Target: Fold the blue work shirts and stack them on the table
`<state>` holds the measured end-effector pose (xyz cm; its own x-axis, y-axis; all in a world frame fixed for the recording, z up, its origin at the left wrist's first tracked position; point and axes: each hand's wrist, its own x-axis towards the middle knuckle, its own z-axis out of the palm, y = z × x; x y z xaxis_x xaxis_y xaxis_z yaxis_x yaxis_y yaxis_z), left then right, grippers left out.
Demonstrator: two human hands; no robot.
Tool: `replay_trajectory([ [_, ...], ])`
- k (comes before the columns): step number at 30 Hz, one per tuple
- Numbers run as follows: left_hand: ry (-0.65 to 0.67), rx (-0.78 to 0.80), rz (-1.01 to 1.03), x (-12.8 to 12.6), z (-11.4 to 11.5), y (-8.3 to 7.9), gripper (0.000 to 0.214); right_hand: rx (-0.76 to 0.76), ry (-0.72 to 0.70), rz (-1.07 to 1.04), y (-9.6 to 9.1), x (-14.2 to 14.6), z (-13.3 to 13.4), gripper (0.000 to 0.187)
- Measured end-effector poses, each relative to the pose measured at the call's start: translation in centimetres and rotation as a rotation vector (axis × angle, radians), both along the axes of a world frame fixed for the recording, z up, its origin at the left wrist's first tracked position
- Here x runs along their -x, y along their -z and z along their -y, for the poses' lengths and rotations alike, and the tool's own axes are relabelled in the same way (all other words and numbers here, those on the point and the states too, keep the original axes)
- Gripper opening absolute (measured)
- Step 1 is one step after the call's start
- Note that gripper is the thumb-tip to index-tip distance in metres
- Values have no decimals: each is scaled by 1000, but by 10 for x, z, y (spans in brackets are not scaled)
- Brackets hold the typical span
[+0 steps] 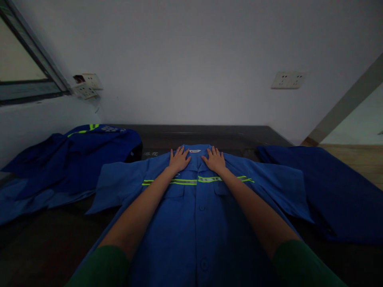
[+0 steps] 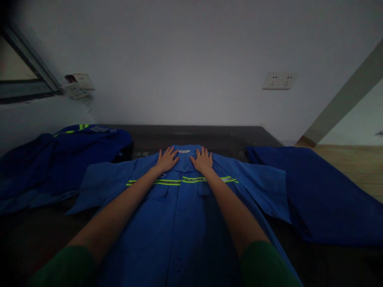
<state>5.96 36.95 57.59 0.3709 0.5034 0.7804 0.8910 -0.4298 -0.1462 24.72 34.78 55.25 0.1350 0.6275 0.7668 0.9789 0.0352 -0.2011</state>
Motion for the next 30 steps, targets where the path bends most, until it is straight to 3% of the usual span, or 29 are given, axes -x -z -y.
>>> replay_trajectory([
  [3, 54, -96, -36, -19, 25, 13, 44, 17, 17, 0, 1, 2, 0, 70],
  [6, 169, -14, -132, -39, 45, 35, 48, 37, 15, 15, 0, -1, -1, 69],
  [11, 212, -18, -139, -47, 50, 58, 52, -91, -36, 65, -25, -22, -3, 46],
  [14, 227, -25, -154, -43, 47, 58, 50, -127, -82, 195, -51, -37, -7, 38],
  [20, 235, 10, -220, -39, 44, 54, 51, 106, -160, 501, -90, -58, -22, 26],
  [30, 224, 43, -208, -40, 46, 53, 53, 295, -238, 552, -112, -52, -33, 28],
])
